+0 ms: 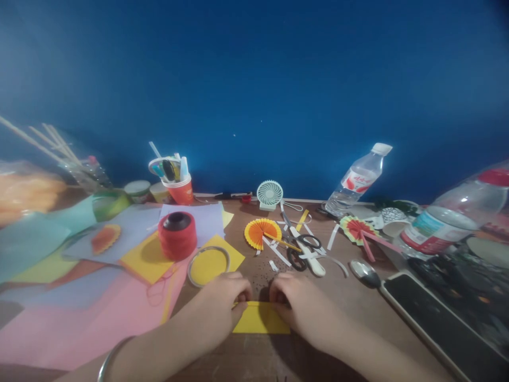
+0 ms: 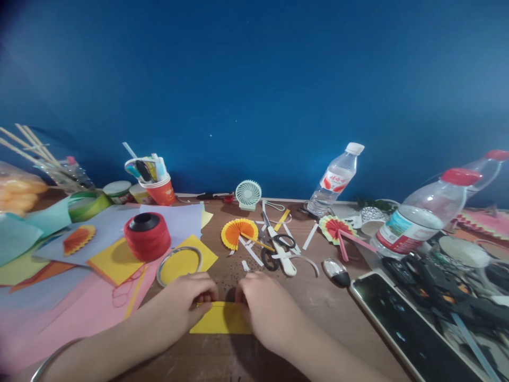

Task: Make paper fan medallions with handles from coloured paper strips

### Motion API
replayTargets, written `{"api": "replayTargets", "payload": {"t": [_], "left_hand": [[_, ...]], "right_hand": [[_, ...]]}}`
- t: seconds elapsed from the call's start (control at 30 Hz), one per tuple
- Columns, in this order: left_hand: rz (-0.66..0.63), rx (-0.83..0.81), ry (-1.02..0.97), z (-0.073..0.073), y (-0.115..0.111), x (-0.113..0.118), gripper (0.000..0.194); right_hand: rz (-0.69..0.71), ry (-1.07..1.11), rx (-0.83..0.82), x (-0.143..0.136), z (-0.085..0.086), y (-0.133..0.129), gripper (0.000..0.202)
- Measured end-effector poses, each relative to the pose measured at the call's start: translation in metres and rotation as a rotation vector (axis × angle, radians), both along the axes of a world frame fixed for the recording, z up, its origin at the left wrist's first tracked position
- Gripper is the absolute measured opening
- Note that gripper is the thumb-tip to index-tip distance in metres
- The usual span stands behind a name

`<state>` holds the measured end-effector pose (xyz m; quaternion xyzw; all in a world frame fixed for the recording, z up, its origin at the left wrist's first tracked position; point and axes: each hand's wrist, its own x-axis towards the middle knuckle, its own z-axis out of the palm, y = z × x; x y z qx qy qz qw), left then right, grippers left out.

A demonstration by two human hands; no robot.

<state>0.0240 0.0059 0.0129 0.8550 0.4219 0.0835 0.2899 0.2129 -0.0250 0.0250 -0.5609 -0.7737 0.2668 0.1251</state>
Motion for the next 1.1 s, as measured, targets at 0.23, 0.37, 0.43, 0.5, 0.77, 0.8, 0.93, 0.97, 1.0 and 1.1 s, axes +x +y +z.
{"api": "replayTargets", "payload": {"t": [0.23, 0.37, 0.43, 0.5, 0.77, 0.8, 0.93, 0.97, 1.0, 1.1], "left_hand": [[0.025, -0.021, -0.02, 0.005, -0.001, -0.002, 0.017], [0.009, 0.0, 0.012, 0.0, 0.0, -0.002, 0.014], [0.004, 0.006, 0.026, -0.001, 0.0, -0.002, 0.014], [-0.001, 0.009, 0.039, -0.002, 0.0, -0.002, 0.015], [-0.114, 0.147, 0.18, -0.011, 0.008, -0.01, 0.014], [-0.147, 0.206, 0.228, -0.014, 0.008, -0.011, 0.014], [-0.262, 0.399, 0.36, -0.017, 0.004, -0.015, 0.019], [-0.284, 0.426, 0.371, -0.016, 0.002, -0.015, 0.021], [-0.303, 0.447, 0.38, -0.014, 0.0, -0.015, 0.022], [-0.331, 0.475, 0.421, -0.007, -0.004, -0.011, 0.025]], "right_hand": [[0.081, -0.02, -0.013, 0.001, -0.002, 0.003, 0.011], [0.138, 0.002, 0.008, 0.006, -0.001, 0.005, 0.017], [0.167, 0.009, 0.031, 0.007, -0.002, 0.005, 0.019], [0.189, 0.007, 0.044, 0.008, -0.004, 0.006, 0.019], [0.237, -0.028, 0.045, 0.01, -0.004, 0.007, 0.022], [0.248, -0.039, 0.045, 0.01, -0.003, 0.007, 0.022], [0.306, -0.094, 0.07, 0.011, -0.001, 0.006, 0.024], [0.33, -0.111, 0.077, 0.011, -0.001, 0.006, 0.024], [0.355, -0.133, 0.085, 0.01, -0.001, 0.005, 0.023], [0.413, -0.228, 0.129, 0.009, -0.002, 0.003, 0.02]]}}
